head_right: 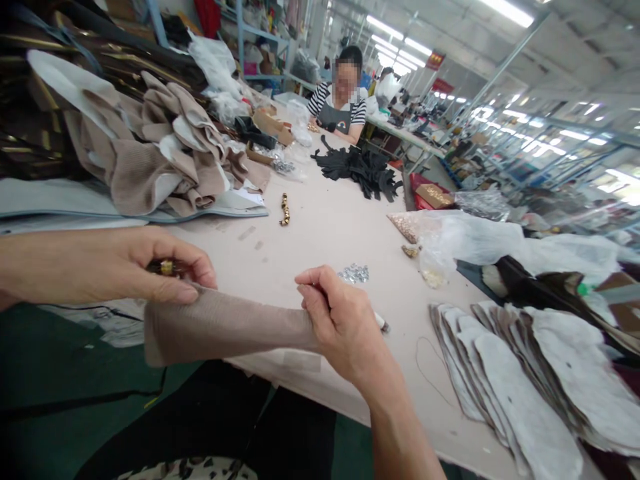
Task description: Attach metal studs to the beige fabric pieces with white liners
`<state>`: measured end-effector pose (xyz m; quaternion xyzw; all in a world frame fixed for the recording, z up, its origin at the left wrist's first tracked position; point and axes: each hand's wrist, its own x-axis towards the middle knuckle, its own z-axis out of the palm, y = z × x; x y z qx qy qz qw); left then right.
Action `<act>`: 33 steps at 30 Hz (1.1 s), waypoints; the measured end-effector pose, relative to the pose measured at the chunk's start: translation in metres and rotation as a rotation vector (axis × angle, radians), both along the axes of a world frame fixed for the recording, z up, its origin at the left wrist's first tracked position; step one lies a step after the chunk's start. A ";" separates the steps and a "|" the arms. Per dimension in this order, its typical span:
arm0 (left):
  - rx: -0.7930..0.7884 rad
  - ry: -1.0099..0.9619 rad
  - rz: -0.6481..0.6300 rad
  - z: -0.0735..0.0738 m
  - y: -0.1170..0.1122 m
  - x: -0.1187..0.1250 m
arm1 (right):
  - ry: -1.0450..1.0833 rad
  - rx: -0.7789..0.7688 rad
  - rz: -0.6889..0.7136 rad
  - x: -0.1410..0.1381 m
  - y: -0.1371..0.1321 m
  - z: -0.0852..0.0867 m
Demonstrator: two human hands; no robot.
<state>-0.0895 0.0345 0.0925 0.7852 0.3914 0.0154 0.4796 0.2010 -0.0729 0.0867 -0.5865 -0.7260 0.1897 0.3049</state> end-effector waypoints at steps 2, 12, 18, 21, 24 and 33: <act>-0.018 0.024 -0.027 -0.017 0.012 0.012 | -0.027 0.014 -0.021 0.006 0.013 -0.020; 0.140 0.263 0.054 -0.088 0.052 0.070 | 0.336 -0.049 -0.230 0.014 0.037 -0.096; 0.163 0.462 -0.058 -0.082 0.048 0.090 | 0.828 -0.472 -0.157 -0.023 0.011 -0.110; 0.127 0.509 -0.135 -0.080 0.046 0.096 | 0.837 -0.457 -0.189 -0.024 0.006 -0.125; 0.001 0.533 -0.199 -0.073 0.046 0.099 | 0.854 -0.449 -0.181 -0.021 0.004 -0.130; -0.415 0.319 0.041 -0.069 0.037 0.092 | 0.819 -0.498 -0.111 -0.019 0.003 -0.129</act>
